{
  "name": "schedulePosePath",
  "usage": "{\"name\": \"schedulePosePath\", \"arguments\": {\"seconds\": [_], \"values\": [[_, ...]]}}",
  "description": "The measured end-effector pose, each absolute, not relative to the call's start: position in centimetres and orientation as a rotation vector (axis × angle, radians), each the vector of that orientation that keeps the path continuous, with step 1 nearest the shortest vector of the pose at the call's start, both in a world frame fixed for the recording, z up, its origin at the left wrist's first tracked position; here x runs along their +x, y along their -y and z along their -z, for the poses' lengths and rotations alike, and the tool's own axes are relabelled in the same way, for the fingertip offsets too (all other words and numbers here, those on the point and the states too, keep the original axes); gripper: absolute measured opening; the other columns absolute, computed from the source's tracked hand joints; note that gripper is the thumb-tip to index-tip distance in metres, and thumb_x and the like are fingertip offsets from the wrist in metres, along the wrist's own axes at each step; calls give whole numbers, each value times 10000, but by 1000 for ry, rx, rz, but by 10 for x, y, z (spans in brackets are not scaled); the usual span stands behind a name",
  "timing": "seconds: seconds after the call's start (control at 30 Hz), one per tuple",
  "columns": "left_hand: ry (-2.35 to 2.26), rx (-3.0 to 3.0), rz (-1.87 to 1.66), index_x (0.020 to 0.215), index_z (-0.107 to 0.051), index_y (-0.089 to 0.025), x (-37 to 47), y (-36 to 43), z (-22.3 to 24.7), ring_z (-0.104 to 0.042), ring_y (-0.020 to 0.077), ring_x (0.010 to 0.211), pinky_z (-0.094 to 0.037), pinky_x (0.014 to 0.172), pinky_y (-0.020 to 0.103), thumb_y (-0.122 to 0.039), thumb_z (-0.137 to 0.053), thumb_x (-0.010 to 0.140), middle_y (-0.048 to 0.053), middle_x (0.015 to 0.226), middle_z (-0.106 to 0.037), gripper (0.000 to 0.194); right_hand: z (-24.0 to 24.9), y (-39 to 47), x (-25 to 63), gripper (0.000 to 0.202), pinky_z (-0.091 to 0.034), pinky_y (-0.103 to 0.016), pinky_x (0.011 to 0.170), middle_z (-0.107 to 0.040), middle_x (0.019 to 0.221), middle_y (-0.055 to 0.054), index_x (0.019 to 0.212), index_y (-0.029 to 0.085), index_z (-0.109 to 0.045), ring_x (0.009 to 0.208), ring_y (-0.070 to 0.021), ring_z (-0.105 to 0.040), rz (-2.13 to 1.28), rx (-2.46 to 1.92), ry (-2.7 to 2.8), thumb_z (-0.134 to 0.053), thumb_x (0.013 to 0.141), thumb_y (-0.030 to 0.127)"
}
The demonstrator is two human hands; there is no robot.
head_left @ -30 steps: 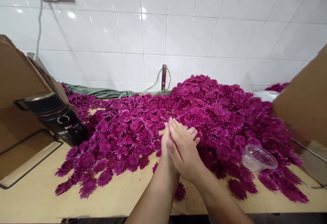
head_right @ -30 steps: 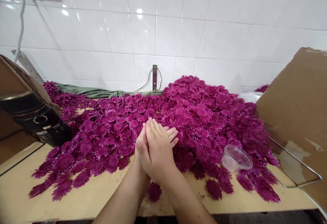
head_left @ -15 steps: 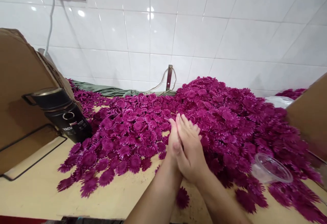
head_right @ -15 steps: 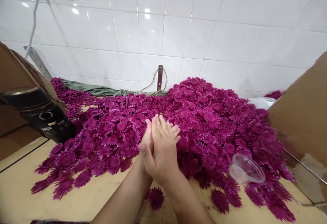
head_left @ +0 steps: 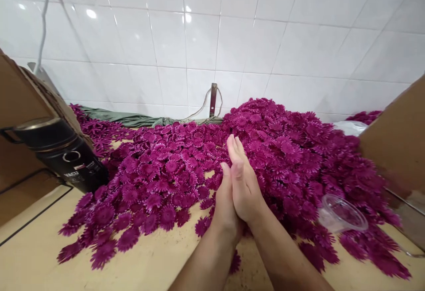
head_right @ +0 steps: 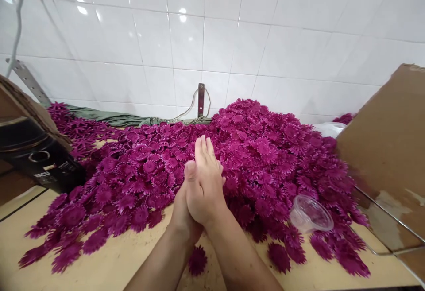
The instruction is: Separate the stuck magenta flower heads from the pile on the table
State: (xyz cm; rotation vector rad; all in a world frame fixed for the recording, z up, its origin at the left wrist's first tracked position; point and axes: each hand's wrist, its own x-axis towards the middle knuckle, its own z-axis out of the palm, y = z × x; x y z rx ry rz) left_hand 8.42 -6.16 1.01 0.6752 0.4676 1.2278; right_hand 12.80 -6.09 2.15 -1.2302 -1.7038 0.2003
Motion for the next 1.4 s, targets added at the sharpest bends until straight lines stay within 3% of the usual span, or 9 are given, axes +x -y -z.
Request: {"name": "schedulePosePath", "arguments": {"seconds": [0.13, 0.3, 0.5, 0.67, 0.73, 0.93, 1.1, 1.2, 1.4], "values": [[-325, 594, -1219, 1179, -566, -199, 86, 68, -20, -314, 202, 1302, -204, 1098, 319, -542, -372, 836, 44, 1288, -531, 523, -29, 45, 136, 705, -120, -467, 1107, -238, 1460, -84, 1388, 110, -267, 1360, -223, -94, -198, -1225, 1640, -68, 878, 555], [-346, 407, -1128, 1299, -438, -178, 75, 48, -25, -275, 224, 1317, -240, 1084, 368, -647, -186, 814, 86, 1356, -450, 720, -8, 72, 125, 713, -115, -490, 1101, -235, 1457, -100, 1379, 94, -285, 1354, -247, -127, -167, -1207, 1784, -128, 872, 569], [-287, 523, -1126, 1265, -484, -211, 95, 74, -14, -267, 187, 1322, -189, 1103, 294, -542, -324, 849, 33, 1374, -432, 555, -26, 42, 149, 759, -91, -470, 1106, -251, 1454, -88, 1385, 109, -272, 1362, -211, -82, -164, -1355, 1564, -43, 853, 599], [-284, 513, -1137, 1238, -514, -181, 90, 64, -13, -273, 199, 1319, -201, 1101, 314, -573, -251, 851, 54, 1367, -440, 610, -13, 50, 146, 686, -168, -408, 1112, -245, 1459, -31, 1380, 182, -309, 1351, -200, -152, -325, -1343, 1592, -88, 866, 580], [-325, 494, -1156, 1221, -527, -158, 88, 55, -10, -285, 198, 1314, -197, 1099, 310, -602, -219, 841, 76, 1349, -460, 661, -5, 62, 138, 707, -137, -437, 1112, -203, 1470, -61, 1394, 137, -260, 1355, -218, -128, -264, -1256, 1680, -140, 863, 587], [-321, 567, -1198, 1198, -547, -222, 95, 59, -8, -259, 173, 1324, -180, 1101, 283, -525, -357, 847, 17, 1335, -483, 501, -13, 39, 147, 801, -59, -474, 1108, -180, 1472, -103, 1396, 91, -241, 1360, -234, -52, -277, -1412, 1565, -68, 831, 632], [-443, 375, -1092, 1208, -541, -176, 83, 39, -11, -295, 237, 1308, -264, 1072, 365, -651, -199, 811, 80, 1328, -484, 708, 7, 55, 133, 659, -155, -475, 1099, -192, 1470, -39, 1405, 182, -225, 1354, -214, -134, -206, -1268, 1741, -137, 874, 564], [-449, 418, -1183, 1225, -524, -213, 88, 44, -5, -321, 208, 1298, -255, 1078, 327, -528, -338, 851, 45, 1337, -479, 523, 2, 56, 135, 690, -147, -470, 1099, -250, 1452, -85, 1379, 129, -297, 1352, -225, -137, -239, -1297, 1722, -124, 874, 566], [-355, 438, -1197, 1232, -518, -235, 97, 70, -12, -307, 190, 1305, -221, 1091, 302, -501, -369, 852, 21, 1340, -477, 487, -24, 34, 150, 664, -116, -438, 1114, -312, 1431, -69, 1339, 127, -376, 1357, -189, -120, -186, -1335, 1662, -77, 893, 517]]}}
